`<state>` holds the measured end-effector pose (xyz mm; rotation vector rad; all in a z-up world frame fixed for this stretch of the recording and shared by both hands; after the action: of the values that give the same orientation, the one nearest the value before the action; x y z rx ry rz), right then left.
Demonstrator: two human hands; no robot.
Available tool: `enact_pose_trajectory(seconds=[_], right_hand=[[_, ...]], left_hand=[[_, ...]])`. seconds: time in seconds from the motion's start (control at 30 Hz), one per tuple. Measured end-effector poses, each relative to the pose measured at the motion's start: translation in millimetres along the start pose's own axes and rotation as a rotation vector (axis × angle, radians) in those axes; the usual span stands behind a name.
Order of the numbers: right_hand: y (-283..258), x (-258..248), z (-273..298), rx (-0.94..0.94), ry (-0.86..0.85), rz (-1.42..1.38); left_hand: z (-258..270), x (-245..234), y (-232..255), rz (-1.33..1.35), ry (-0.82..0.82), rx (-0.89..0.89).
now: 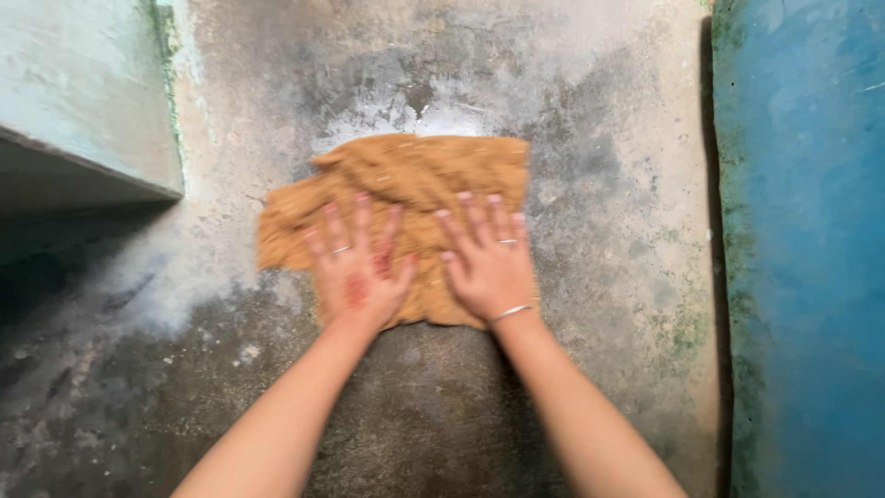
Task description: The person wipes the concrete floor by hand with a cloth, moving it across the surface to clean various sections.
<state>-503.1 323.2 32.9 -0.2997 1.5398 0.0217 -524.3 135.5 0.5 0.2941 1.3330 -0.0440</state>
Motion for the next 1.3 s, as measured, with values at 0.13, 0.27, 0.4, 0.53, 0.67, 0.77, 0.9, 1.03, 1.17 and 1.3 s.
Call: enact_pose_trajectory(seconds=[0.13, 0.27, 0.4, 0.53, 0.67, 0.77, 0.9, 1.03, 1.17, 1.3], right_hand=[[64.2, -7.4, 32.5, 0.18, -0.016, 0.016], [75.5, -2.3, 80.9, 0.33, -0.022, 0.017], [52.6, 5.2, 106.4, 0.302, 0.0, -0.013], [33.6, 4.5, 85.8, 0.179, -0.044, 0.079], [18.5, 4.2, 30.0, 0.084, -0.018, 0.027], [6.8, 4.8, -23.7, 0.073, -0.038, 0.03], [2.3, 3.6, -98.9, 0.053, -0.031, 0.039], [6.0, 4.4, -164.5, 0.028, -0.05, 0.055], [15.5, 2.9, -221.4, 0.0, -0.058, 0.071], [22.0, 2.6, -258.3, -0.038, -0.092, 0.073]], left_hand=[[-22.7, 7.1, 77.4, -0.035, -0.072, 0.104], [3.0, 9.6, 98.2, -0.014, -0.042, 0.227], [13.1, 2.0, 68.7, 0.055, -0.024, 0.385], [0.1, -8.4, 41.1, 0.057, -0.08, 0.46], [-28.9, -20.1, 10.1, 0.108, -0.043, 0.445], [-61.9, -33.2, -17.6, 0.101, 0.006, 0.339], [-111.0, -50.1, -38.0, 0.068, 0.059, 0.203], [-164.4, -59.0, -51.2, 0.045, 0.036, 0.111], [-216.7, -64.6, -58.9, 0.012, 0.03, 0.055], [-239.1, -68.8, -63.0, 0.027, 0.005, 0.031]])
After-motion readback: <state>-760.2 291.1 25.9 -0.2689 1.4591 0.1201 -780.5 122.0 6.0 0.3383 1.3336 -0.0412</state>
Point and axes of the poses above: each hand's wrist, its own z-axis away from the middle knuckle, its own x-axis out of the palm, y = z × x, the point moved 3 cm from there along -z, towards the middle knuckle, and after that the axes turned 10 degrees about -y, right-handed, at the moved point
